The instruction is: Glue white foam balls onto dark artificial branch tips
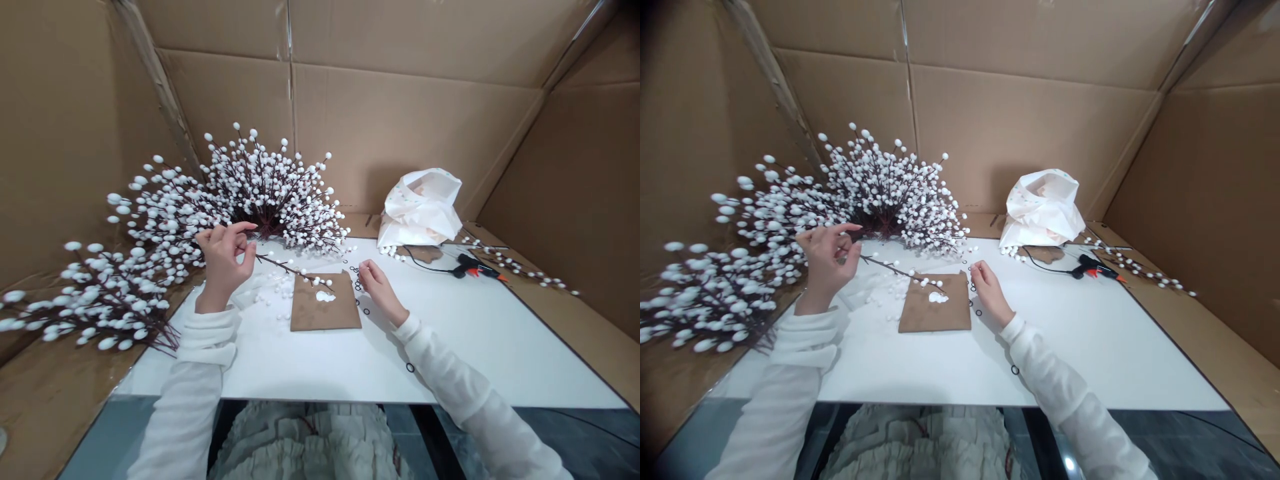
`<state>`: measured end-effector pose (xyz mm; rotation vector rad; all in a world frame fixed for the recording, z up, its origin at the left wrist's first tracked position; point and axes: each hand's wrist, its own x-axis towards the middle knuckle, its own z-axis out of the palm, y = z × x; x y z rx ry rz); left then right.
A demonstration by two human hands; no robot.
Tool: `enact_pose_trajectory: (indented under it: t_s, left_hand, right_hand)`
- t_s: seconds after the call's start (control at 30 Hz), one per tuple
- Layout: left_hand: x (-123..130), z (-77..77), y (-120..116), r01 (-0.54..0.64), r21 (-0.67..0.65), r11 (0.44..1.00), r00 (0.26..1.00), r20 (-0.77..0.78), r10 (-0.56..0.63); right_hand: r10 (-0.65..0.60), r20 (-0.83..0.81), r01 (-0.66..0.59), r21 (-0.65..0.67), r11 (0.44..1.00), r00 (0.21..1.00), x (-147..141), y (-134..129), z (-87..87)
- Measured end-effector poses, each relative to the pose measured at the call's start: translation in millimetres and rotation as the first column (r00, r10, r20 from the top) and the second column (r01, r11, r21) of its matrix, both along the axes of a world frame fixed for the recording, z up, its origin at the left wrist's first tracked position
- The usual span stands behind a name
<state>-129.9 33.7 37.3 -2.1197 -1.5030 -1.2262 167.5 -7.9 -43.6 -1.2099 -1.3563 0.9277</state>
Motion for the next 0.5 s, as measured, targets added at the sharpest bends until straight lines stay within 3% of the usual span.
enact_pose_trajectory:
  t_s: [0.33,0.5]
  left_hand:
    - [-6.2,1.5,-1.9,0.000,-0.026,1.000,0.988,-0.157,-0.004]
    - [-10.3,2.3,-2.3,-0.009,0.009,1.000,0.993,-0.119,0.010]
  right_hand:
    - [-0.072,-0.077,0.072,-0.013,0.997,0.994,4.1,6.8,-12.3]
    - [-0.050,-0.104,0.044,-0.055,0.998,0.993,7.1,8.4,-8.2]
